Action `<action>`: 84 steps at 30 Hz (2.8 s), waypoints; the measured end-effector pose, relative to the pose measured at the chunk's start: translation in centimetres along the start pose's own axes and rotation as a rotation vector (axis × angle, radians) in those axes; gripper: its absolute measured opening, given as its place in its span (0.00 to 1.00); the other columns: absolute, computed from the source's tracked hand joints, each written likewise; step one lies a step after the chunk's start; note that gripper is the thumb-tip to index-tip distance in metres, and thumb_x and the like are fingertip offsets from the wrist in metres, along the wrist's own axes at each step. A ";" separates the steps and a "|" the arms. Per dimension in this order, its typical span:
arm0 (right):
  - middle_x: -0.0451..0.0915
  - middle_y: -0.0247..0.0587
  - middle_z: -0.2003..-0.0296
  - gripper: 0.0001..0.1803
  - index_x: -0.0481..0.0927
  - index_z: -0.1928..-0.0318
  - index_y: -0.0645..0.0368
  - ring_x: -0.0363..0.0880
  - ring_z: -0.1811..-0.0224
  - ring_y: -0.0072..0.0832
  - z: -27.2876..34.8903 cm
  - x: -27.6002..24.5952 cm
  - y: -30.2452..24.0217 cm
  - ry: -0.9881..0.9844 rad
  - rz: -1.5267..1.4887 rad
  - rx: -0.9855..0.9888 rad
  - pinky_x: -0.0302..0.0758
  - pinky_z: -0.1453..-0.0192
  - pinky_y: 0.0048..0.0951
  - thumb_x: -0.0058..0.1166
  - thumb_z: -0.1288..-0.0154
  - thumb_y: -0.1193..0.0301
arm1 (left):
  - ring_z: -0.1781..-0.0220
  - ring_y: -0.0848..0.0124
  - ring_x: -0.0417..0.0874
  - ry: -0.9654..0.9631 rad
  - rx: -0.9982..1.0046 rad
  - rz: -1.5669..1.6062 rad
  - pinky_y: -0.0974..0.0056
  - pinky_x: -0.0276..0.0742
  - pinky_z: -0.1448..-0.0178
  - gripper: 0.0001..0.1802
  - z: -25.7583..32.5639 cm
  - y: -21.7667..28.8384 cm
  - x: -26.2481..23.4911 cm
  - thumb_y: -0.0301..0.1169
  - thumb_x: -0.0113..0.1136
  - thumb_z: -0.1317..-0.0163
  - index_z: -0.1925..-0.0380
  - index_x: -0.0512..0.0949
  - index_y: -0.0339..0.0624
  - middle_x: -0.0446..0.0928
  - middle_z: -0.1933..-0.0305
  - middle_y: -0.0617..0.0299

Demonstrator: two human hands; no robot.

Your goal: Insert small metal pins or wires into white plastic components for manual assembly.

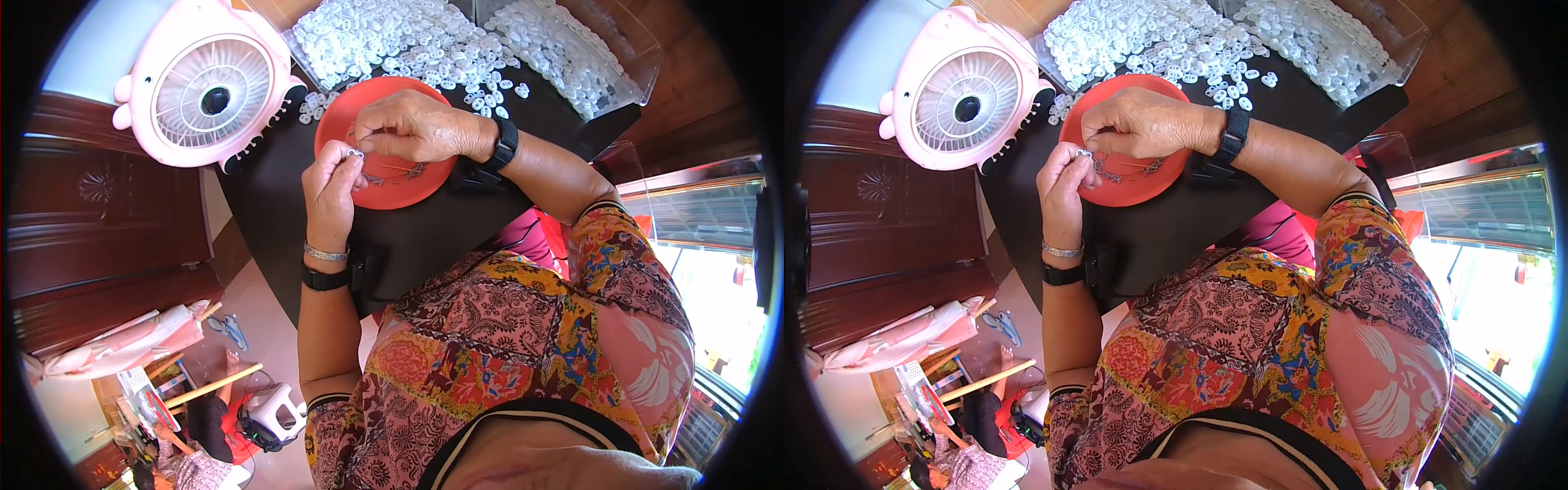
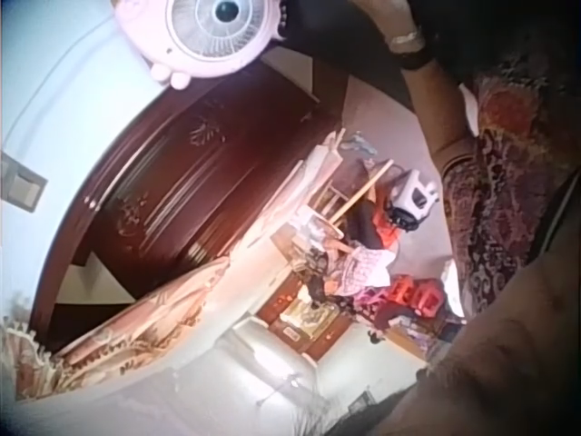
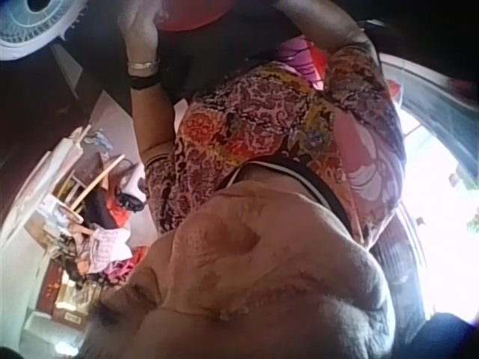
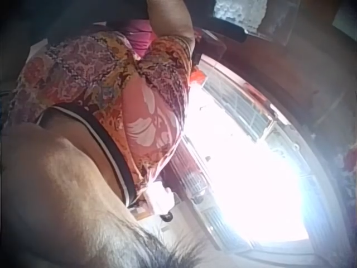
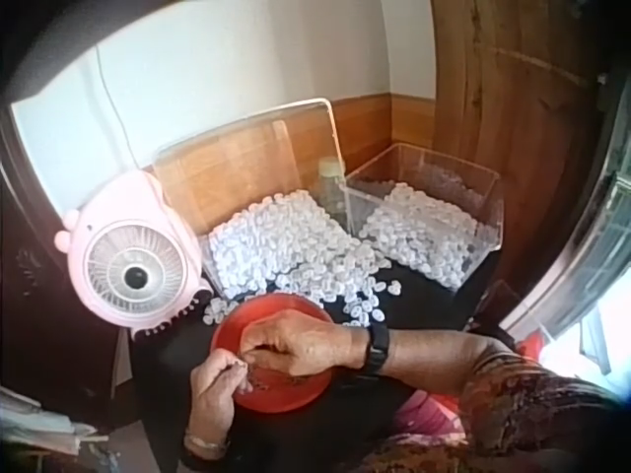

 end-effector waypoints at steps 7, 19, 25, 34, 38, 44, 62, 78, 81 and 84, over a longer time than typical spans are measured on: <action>0.77 0.40 0.72 0.04 0.75 0.67 0.63 0.76 0.69 0.32 -0.1 -0.3 0.1 -0.007 -0.033 0.004 0.72 0.63 0.29 0.53 0.36 0.75 | 0.77 0.79 0.70 0.001 -0.022 -0.024 0.72 0.67 0.69 0.08 0.0 0.0 0.1 0.29 0.52 0.39 0.75 0.70 0.36 0.69 0.79 0.66; 0.76 0.41 0.73 0.03 0.74 0.68 0.64 0.76 0.71 0.34 0.0 -0.3 0.3 -0.025 -0.005 -0.017 0.71 0.65 0.31 0.52 0.37 0.77 | 0.77 0.79 0.70 -0.004 -0.032 -0.031 0.72 0.66 0.70 0.08 0.0 0.2 0.2 0.28 0.52 0.39 0.75 0.70 0.36 0.69 0.79 0.66; 0.74 0.41 0.75 0.05 0.73 0.70 0.64 0.75 0.73 0.35 0.0 0.1 0.4 -0.051 0.031 -0.033 0.69 0.68 0.31 0.52 0.37 0.76 | 0.77 0.80 0.70 -0.023 -0.038 -0.032 0.72 0.66 0.71 0.08 0.1 -0.1 0.2 0.29 0.52 0.40 0.75 0.70 0.36 0.69 0.79 0.66; 0.73 0.42 0.74 0.06 0.72 0.69 0.63 0.74 0.71 0.40 0.0 0.3 0.4 -0.075 0.069 -0.051 0.69 0.66 0.34 0.50 0.35 0.74 | 0.78 0.80 0.69 -0.038 -0.028 -0.002 0.72 0.66 0.72 0.09 0.1 -0.4 0.7 0.29 0.51 0.39 0.76 0.69 0.37 0.68 0.81 0.67; 0.73 0.43 0.74 0.07 0.72 0.69 0.63 0.74 0.72 0.40 -0.1 0.3 0.3 -0.080 0.069 -0.041 0.70 0.66 0.34 0.50 0.35 0.74 | 0.78 0.80 0.69 -0.012 -0.028 0.045 0.73 0.66 0.72 0.09 0.2 -0.6 0.9 0.29 0.51 0.39 0.76 0.69 0.37 0.68 0.81 0.67; 0.72 0.42 0.75 0.07 0.72 0.69 0.63 0.74 0.72 0.37 0.0 0.6 0.4 -0.082 0.045 0.013 0.69 0.66 0.33 0.49 0.34 0.73 | 0.79 0.80 0.70 0.040 0.022 0.050 0.73 0.66 0.73 0.09 0.3 -0.7 1.0 0.28 0.51 0.39 0.76 0.70 0.37 0.69 0.81 0.66; 0.78 0.49 0.76 0.13 0.78 0.71 0.62 0.78 0.71 0.49 1.1 1.1 0.4 -0.433 0.579 0.124 0.73 0.66 0.45 0.57 0.50 0.63 | 0.79 0.80 0.70 0.184 0.009 0.163 0.75 0.64 0.73 0.07 0.0 -0.7 -0.5 0.27 0.51 0.39 0.75 0.72 0.38 0.70 0.80 0.67; 0.79 0.47 0.75 0.11 0.78 0.69 0.60 0.78 0.71 0.48 1.1 2.4 0.3 -0.413 0.596 0.112 0.73 0.67 0.47 0.53 0.49 0.65 | 0.78 0.75 0.73 0.201 0.010 0.137 0.73 0.67 0.72 0.07 0.0 -1.0 -0.5 0.28 0.49 0.37 0.72 0.73 0.38 0.71 0.79 0.64; 0.79 0.48 0.75 0.11 0.79 0.69 0.59 0.78 0.71 0.48 1.0 2.5 0.4 -0.410 0.560 0.123 0.73 0.67 0.46 0.53 0.49 0.66 | 0.78 0.77 0.72 0.229 -0.008 0.168 0.73 0.66 0.71 0.06 0.2 -0.9 -0.5 0.26 0.50 0.38 0.73 0.72 0.38 0.71 0.80 0.64; 0.78 0.47 0.76 0.11 0.78 0.70 0.59 0.78 0.71 0.48 1.0 2.0 0.5 -0.319 0.521 0.093 0.73 0.67 0.46 0.54 0.47 0.64 | 0.78 0.76 0.72 0.212 -0.002 0.174 0.73 0.66 0.71 0.06 0.1 -0.9 -0.4 0.26 0.49 0.37 0.73 0.71 0.38 0.70 0.80 0.64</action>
Point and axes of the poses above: each hand's wrist, its own z-axis away from the middle knuckle, its own x-axis out of the palm, y = z × x, the point moved 4 cm from there along -z, towards the middle knuckle
